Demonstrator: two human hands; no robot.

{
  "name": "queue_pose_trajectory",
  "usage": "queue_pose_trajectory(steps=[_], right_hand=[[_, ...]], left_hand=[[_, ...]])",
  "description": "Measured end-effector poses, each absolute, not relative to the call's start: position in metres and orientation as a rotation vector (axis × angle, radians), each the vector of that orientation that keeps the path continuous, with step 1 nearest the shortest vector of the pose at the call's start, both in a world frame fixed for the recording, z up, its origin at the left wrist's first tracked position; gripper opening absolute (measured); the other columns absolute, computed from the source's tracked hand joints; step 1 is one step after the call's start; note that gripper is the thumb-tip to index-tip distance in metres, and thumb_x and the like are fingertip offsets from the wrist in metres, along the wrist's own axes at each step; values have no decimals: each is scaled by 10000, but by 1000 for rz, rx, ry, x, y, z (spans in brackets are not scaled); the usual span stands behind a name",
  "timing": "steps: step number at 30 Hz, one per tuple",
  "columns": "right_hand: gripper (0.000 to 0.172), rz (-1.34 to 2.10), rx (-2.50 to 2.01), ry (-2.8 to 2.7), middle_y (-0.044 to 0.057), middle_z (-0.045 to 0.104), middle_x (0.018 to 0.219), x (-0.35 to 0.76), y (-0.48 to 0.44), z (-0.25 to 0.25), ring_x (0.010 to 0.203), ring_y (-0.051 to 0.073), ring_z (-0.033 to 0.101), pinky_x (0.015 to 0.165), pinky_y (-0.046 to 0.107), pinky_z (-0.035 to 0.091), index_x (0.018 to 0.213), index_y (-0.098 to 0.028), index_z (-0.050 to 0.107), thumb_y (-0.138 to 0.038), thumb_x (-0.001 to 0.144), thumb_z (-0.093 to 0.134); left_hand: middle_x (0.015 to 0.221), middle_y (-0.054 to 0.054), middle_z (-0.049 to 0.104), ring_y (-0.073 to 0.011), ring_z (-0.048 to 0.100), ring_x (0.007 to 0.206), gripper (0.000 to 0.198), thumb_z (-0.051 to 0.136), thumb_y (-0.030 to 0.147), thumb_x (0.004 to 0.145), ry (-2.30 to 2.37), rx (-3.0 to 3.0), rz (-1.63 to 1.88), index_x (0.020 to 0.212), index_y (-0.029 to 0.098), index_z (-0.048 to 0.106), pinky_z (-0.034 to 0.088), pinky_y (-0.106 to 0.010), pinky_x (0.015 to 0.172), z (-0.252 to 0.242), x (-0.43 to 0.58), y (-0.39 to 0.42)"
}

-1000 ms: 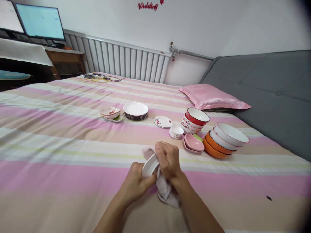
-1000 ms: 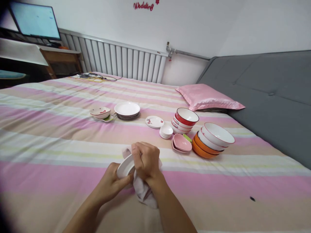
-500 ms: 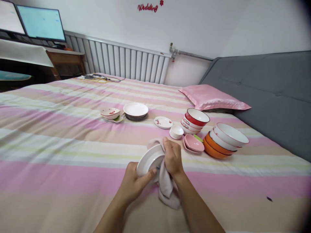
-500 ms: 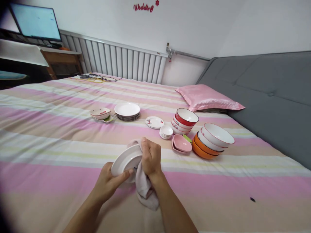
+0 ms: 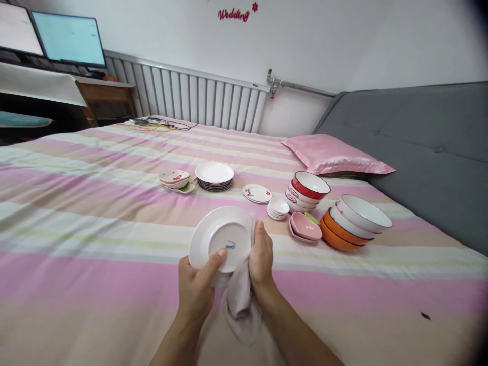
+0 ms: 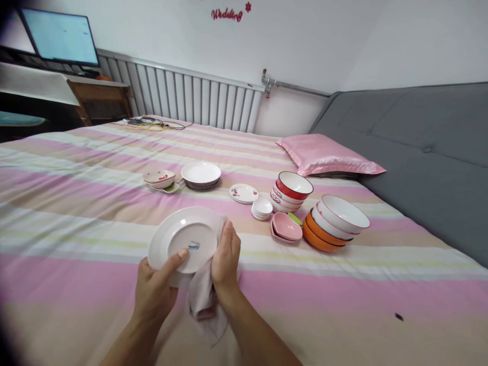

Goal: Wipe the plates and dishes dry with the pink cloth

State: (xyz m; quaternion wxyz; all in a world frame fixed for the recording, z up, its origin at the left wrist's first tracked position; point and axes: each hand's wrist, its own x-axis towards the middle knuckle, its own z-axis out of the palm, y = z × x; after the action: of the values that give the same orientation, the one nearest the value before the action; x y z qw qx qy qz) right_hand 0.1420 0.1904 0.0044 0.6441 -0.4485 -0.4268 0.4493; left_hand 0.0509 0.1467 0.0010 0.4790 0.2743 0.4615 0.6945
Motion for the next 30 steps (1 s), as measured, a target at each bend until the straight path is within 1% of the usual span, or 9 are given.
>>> queue_pose_trajectory(steps=[4, 8, 14, 17, 20, 22, 24, 26, 30], right_hand=[[482, 1015, -1090, -914, 81, 690, 913, 135, 184, 3, 866, 214, 628, 753, 320, 467, 867, -165, 637, -518, 908, 312], [519, 995, -1175, -832, 112, 674, 1028, 129, 179, -8, 969, 237, 613, 774, 346, 475, 1012, -149, 625, -552, 896, 319], [574, 979, -1119, -913, 108, 688, 949, 121, 172, -25, 921, 234, 629, 711, 340, 482, 1100, -153, 602, -560, 912, 243], [537, 1022, -1127, -865, 92, 681, 938, 128, 177, -14, 890, 224, 624, 708, 324, 475, 1049, -160, 609, -563, 903, 286], [439, 1039, -1051, -914, 56, 654, 896, 147, 192, 2, 832, 190, 593, 721, 296, 454, 944, -167, 602, -527, 898, 355], [374, 1028, -1005, -1097, 11, 591, 763, 164, 203, 9, 718, 152, 536, 674, 265, 424, 807, -176, 563, -495, 898, 390], [355, 947, -1015, -1314, -39, 454, 630, 179, 210, 12, 602, 113, 427, 588, 235, 364, 683, -191, 468, -475, 893, 425], [373, 906, -1030, -1530, -58, 347, 591, 188, 212, 14, 564, 97, 345, 533, 223, 303, 632, -199, 390, -461, 891, 442], [375, 1056, -995, -1797, -47, 348, 616, 191, 206, 18, 586, 97, 348, 520, 215, 291, 626, -191, 386, -444, 902, 413]], left_hand=[[654, -59, 692, -222, 636, 615, 262, 799, 274, 510, 1164, 571, 1776, 683, 107, 693, 504, -286, 547, 9, 60, 142], [656, -47, 710, -230, 662, 635, 229, 769, 313, 557, 1368, 576, 1869, 680, 134, 698, 521, -275, 565, 14, 69, 136], [665, -67, 712, -251, 674, 648, 210, 745, 330, 601, 1552, 638, 1897, 671, 142, 682, 528, -287, 562, 14, 77, 127], [693, -70, 716, -241, 671, 666, 263, 777, 317, 559, 1507, 693, 1837, 721, 131, 686, 524, -280, 593, 9, 74, 131], [769, -73, 720, -248, 663, 750, 460, 789, 385, 534, 1186, 804, 1714, 899, 119, 697, 518, -286, 652, 4, 61, 141], [873, -82, 715, -251, 648, 822, 549, 675, 518, 651, 936, 787, 1682, 1042, 133, 667, 510, -293, 671, 4, 49, 148], [936, -85, 704, -241, 634, 849, 547, 603, 535, 723, 861, 800, 1563, 1109, 148, 643, 496, -278, 662, 6, 39, 154], [924, -81, 704, -226, 628, 831, 509, 641, 494, 712, 928, 824, 1432, 1090, 153, 656, 477, -251, 628, 9, 31, 156], [776, -64, 701, -183, 604, 680, 438, 796, 363, 552, 1080, 862, 1185, 910, 128, 707, 448, -230, 568, 12, 26, 156]])
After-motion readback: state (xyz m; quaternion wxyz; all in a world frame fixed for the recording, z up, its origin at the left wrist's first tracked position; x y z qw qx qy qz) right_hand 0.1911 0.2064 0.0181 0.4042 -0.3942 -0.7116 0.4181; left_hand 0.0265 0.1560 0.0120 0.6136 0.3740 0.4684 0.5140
